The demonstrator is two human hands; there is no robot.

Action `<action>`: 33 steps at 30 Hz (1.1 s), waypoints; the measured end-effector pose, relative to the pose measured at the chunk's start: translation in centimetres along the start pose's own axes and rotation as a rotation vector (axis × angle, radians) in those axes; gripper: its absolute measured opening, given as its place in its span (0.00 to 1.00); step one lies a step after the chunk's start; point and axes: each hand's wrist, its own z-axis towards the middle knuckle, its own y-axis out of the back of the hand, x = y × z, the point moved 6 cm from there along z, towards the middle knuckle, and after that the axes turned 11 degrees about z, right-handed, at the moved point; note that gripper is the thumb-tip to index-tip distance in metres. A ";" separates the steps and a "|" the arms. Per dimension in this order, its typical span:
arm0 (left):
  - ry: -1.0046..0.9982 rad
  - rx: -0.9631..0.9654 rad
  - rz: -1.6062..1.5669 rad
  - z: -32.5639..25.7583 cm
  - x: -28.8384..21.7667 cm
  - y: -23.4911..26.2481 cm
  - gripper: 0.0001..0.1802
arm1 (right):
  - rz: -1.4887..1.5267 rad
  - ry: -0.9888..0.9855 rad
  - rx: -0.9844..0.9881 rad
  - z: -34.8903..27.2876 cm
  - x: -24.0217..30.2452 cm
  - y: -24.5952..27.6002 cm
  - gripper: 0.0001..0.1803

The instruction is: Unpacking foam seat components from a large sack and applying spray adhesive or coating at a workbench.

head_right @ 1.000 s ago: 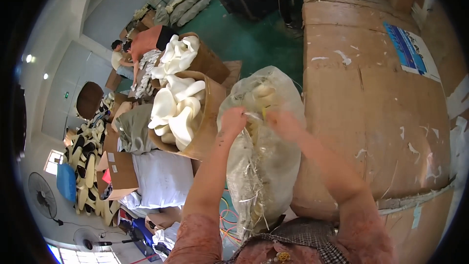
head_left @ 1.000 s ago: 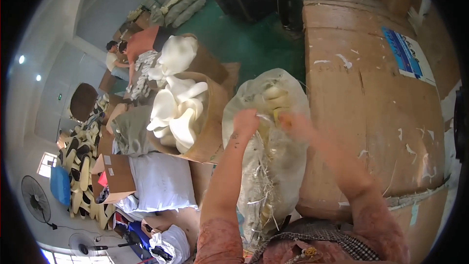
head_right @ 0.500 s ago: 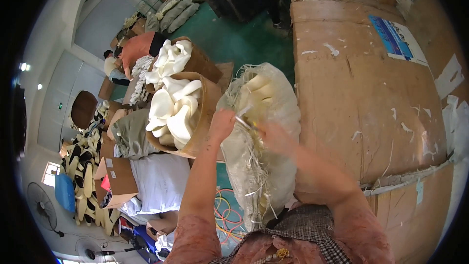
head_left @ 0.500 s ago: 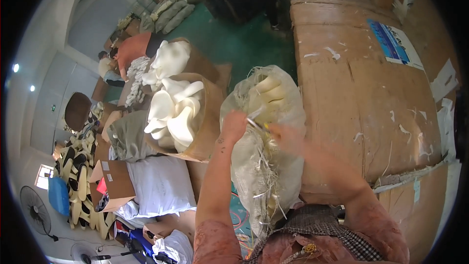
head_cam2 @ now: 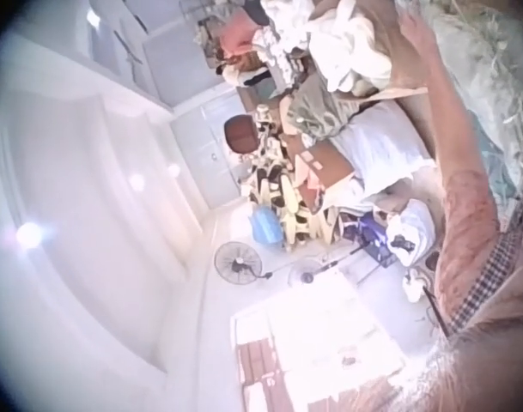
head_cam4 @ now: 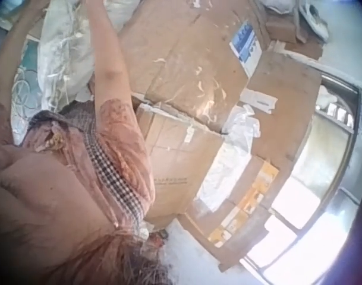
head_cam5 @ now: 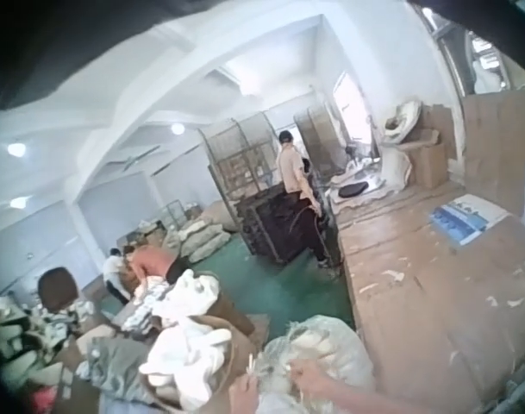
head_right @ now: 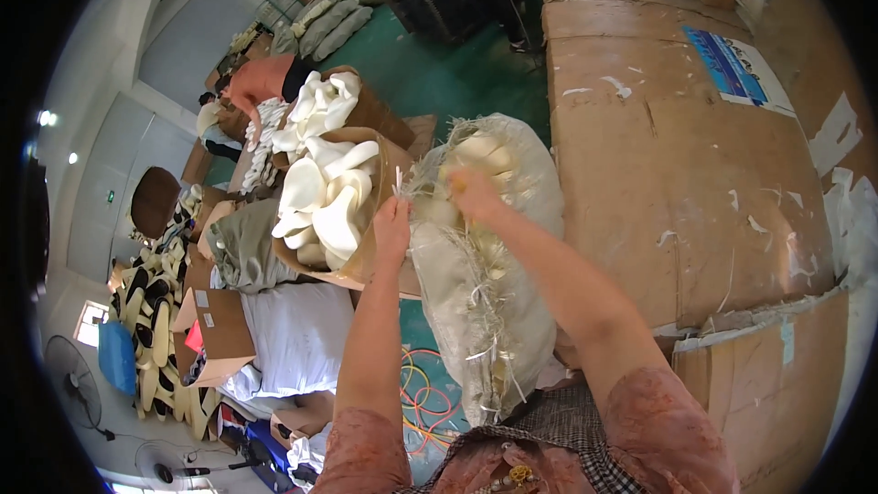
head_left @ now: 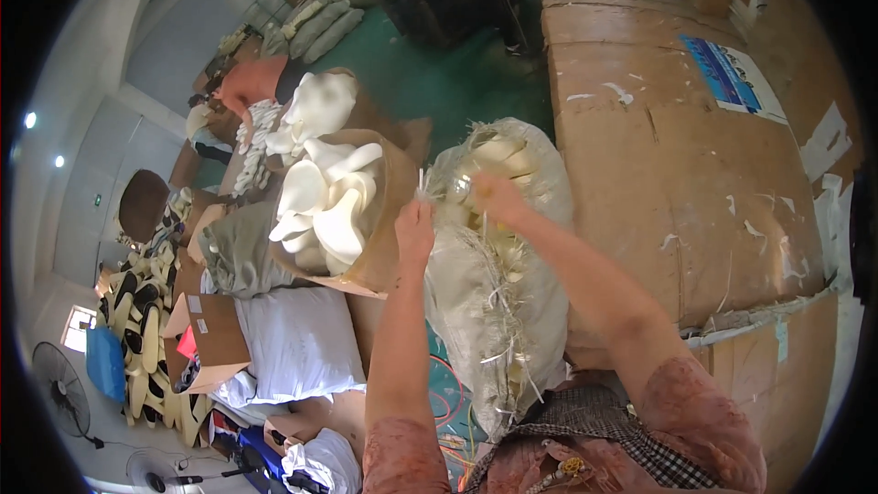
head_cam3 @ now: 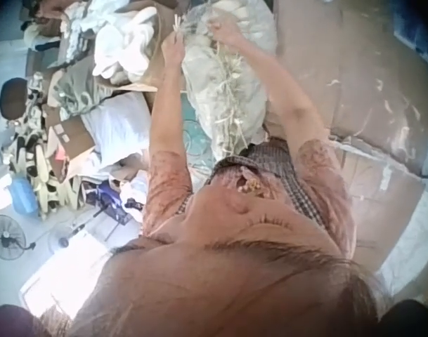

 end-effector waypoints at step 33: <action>1.024 -0.516 -1.446 -18.7 24.8 15.7 0.04 | -0.284 0.320 -0.101 -16.9 1.9 -4.8 0.16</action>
